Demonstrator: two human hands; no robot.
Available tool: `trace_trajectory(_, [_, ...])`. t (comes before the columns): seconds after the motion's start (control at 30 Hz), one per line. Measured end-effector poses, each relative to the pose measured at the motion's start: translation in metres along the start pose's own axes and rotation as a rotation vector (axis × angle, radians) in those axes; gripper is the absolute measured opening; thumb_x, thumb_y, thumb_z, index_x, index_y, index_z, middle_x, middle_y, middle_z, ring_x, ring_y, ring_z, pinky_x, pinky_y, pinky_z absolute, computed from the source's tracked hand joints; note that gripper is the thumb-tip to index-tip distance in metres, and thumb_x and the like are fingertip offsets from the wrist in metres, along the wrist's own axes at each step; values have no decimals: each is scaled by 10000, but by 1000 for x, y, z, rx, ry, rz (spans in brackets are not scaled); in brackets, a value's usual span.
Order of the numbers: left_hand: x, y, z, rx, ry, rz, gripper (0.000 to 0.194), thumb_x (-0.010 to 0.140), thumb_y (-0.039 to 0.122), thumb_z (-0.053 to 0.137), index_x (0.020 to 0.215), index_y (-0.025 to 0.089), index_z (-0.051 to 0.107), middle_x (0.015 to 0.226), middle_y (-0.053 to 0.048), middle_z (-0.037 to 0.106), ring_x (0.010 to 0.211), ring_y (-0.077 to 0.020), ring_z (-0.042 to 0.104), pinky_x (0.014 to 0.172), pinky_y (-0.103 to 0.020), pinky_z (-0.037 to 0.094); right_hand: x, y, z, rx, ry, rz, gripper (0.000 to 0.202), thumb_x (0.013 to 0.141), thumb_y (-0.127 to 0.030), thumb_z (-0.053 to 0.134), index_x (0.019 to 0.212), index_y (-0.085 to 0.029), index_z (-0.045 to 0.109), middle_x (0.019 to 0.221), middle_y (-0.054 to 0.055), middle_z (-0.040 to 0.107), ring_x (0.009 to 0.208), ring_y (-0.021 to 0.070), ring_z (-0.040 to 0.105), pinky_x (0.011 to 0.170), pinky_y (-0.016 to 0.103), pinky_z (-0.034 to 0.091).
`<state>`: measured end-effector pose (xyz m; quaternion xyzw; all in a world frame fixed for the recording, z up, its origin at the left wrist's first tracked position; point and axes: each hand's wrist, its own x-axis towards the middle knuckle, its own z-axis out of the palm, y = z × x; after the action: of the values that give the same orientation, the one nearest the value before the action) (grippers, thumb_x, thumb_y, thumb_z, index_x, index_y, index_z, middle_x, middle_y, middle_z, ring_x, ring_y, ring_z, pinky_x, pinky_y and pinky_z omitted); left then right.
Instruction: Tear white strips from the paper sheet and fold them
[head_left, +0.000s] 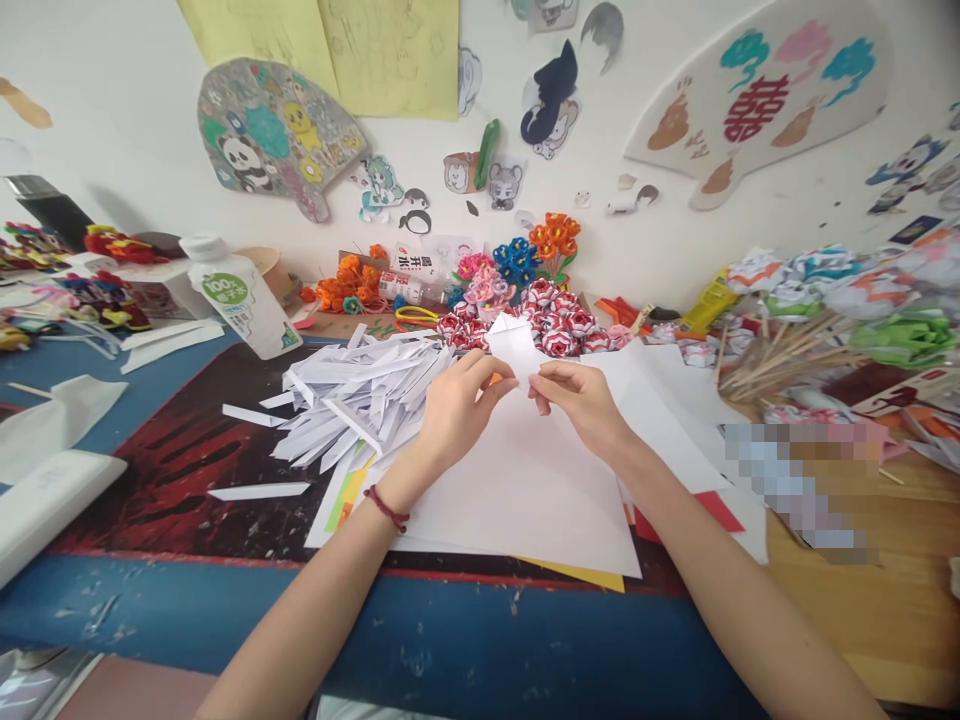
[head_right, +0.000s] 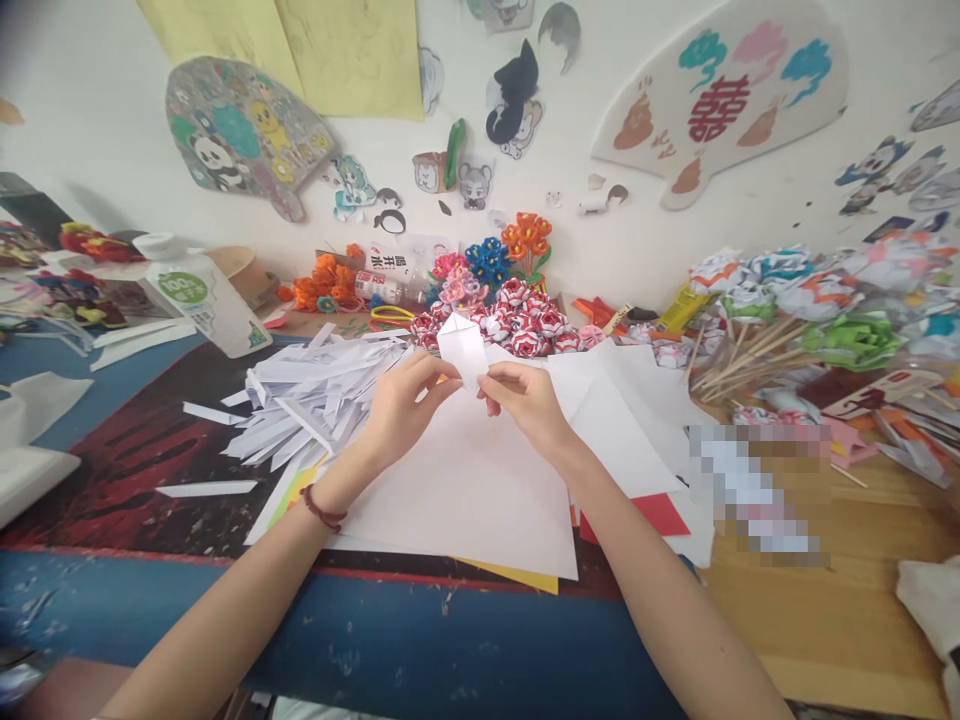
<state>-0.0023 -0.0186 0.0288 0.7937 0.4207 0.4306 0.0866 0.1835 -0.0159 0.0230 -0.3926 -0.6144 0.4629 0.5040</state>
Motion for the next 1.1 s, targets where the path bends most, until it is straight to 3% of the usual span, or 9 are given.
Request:
trace_trajectory(0.23, [2, 0, -2, -186, -46, -164, 165, 879, 369, 567, 889, 204, 574, 630, 46, 557, 568, -92, 490, 554, -218, 330, -3, -5, 3, 22, -5, -21, 190, 813, -319, 663, 728, -149, 659, 633, 13, 604, 537, 112, 523, 558, 273, 433])
trace_trajectory(0.33, [3, 1, -1, -300, -76, -167, 147, 883, 337, 559, 869, 191, 559, 725, 17, 632, 620, -97, 548, 586, -218, 380, -4, -6, 4, 26, 2, -29, 186, 812, -319, 666, 735, -150, 666, 642, 18, 618, 540, 115, 538, 563, 276, 445])
trace_trajectory(0.5, [3, 2, 1, -402, -22, -174, 142, 862, 313, 581, 827, 176, 569, 778, -10, 623, 682, -113, 578, 618, -226, 434, -3, -5, 3, 40, -12, -18, 203, 806, -337, 674, 736, -147, 672, 693, 41, 654, 552, 127, 568, 566, 285, 456])
trace_trajectory(1.1, [0, 8, 3, -447, -15, -169, 89, 855, 255, 578, 817, 176, 563, 766, -5, 622, 686, -113, 597, 671, -243, 473, -5, -11, 3, 68, -132, 86, 226, 763, -351, 721, 761, -128, 683, 671, 39, 650, 545, 122, 564, 555, 274, 454])
